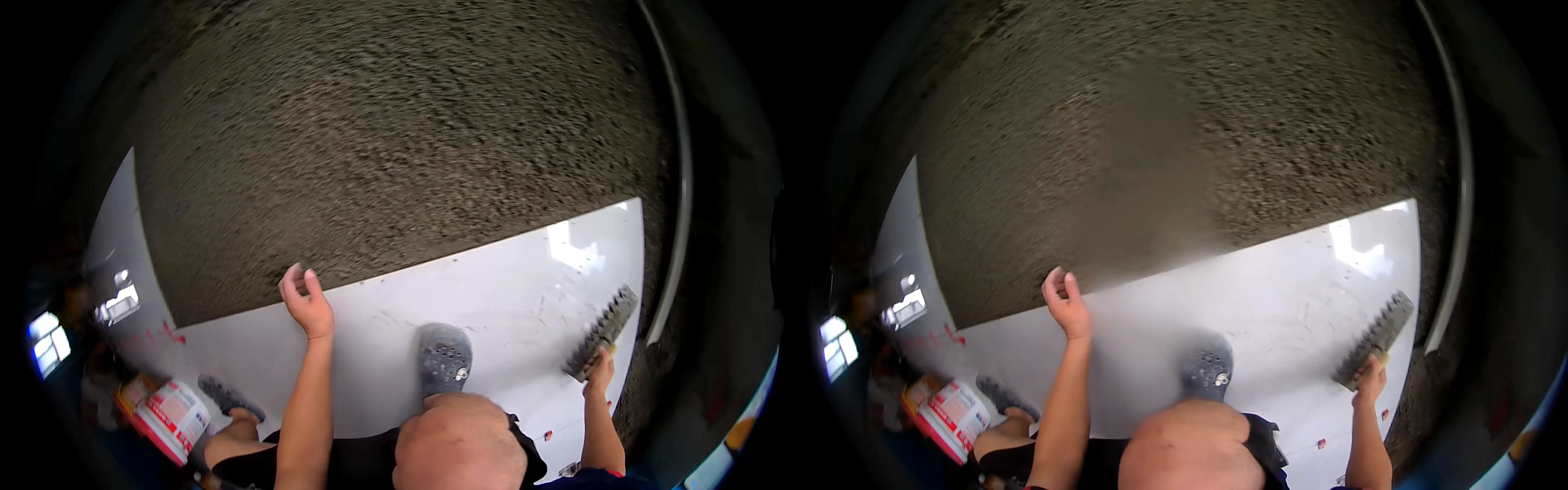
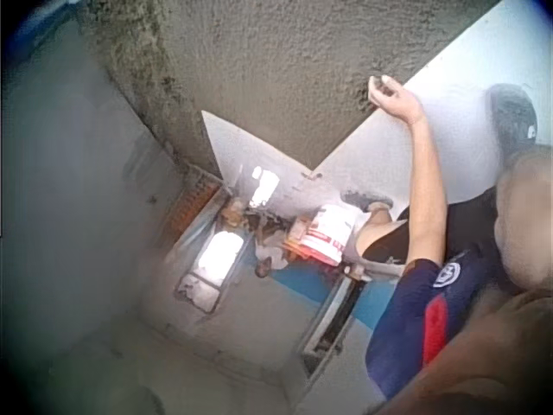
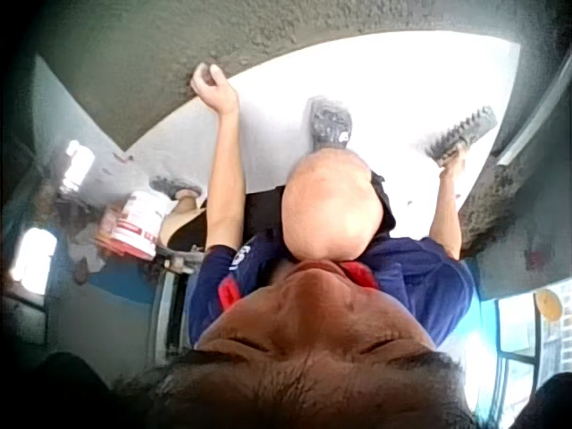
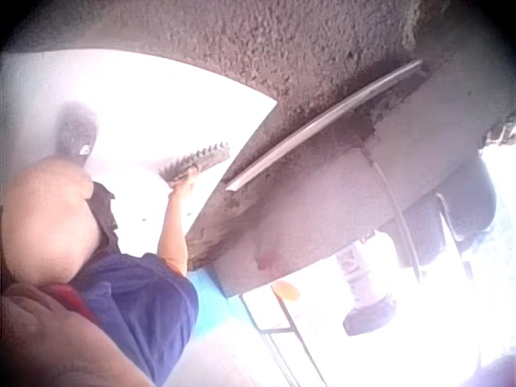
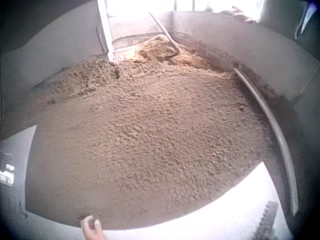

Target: The person levels a sand-based substrate using a notched trowel, positions a large white tile onto the surface, and inserts red plastic leveling spacers between tiles.

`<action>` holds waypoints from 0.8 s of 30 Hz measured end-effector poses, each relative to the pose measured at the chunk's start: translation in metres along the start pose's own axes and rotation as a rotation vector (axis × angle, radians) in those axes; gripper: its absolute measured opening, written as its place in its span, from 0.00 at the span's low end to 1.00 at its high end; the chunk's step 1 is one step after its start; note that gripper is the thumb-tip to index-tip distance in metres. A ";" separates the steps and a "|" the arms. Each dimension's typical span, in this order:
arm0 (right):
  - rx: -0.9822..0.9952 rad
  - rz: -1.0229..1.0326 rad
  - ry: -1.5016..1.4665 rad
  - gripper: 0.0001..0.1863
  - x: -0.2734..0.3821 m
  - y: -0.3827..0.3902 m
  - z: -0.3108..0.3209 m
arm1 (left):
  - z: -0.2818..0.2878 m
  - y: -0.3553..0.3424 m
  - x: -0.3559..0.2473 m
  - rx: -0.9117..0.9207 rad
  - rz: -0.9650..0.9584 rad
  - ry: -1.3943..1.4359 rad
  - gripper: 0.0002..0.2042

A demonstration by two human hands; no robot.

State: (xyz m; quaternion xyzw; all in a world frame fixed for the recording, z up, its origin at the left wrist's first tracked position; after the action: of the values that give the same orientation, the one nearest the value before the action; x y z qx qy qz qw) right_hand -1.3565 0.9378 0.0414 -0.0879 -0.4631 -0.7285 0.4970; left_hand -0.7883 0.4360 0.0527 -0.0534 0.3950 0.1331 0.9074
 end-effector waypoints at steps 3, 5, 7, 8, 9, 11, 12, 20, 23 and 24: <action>0.034 0.031 0.157 0.20 -0.015 -0.023 0.028 | 0.065 0.024 0.085 -0.160 0.034 -0.498 0.28; -0.052 0.223 0.363 0.28 -0.001 -0.024 0.040 | 0.072 0.049 0.124 -0.083 0.227 -0.586 0.34; -0.332 0.634 1.080 0.30 0.069 0.017 0.010 | 0.056 0.073 0.141 -0.059 0.233 -0.712 0.40; -0.218 0.735 1.043 0.30 0.083 0.033 -0.018 | 0.031 0.086 0.137 -0.051 0.134 -0.787 0.43; -0.110 0.834 1.006 0.30 0.099 0.049 -0.045 | -0.002 0.095 0.110 0.074 0.178 -0.760 0.44; 0.089 1.068 0.963 0.29 0.121 0.081 -0.103 | -0.072 0.112 0.026 0.333 0.143 -0.436 0.47; 0.152 1.006 1.014 0.30 0.117 0.096 -0.130 | -0.115 0.127 -0.023 0.541 -0.047 -0.363 0.47; 1.411 1.102 0.834 0.25 0.142 0.296 -0.372 | -0.095 0.129 -0.138 0.530 -0.533 0.375 0.39; 1.320 1.446 0.601 0.30 0.102 0.295 -0.401 | -0.075 0.082 -0.107 0.481 -0.560 0.091 0.38; 1.289 1.451 0.654 0.32 0.098 0.288 -0.403 | -0.067 0.073 -0.095 0.491 -0.553 0.031 0.38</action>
State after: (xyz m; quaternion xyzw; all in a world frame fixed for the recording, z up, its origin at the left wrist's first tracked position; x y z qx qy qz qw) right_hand -1.0388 0.5452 0.0447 0.1398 -0.4438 0.1468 0.8729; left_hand -0.9177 0.4734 0.0773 0.0591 0.3993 -0.2168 0.8889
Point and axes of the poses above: each hand's wrist, its own y-axis away from the middle knuckle, its own z-axis out of the back of the hand, x = y × z, the point moved 8 cm from there along -y, towards the middle knuckle, and after that the axes turned 2 degrees about x, right-handed, at the moved point
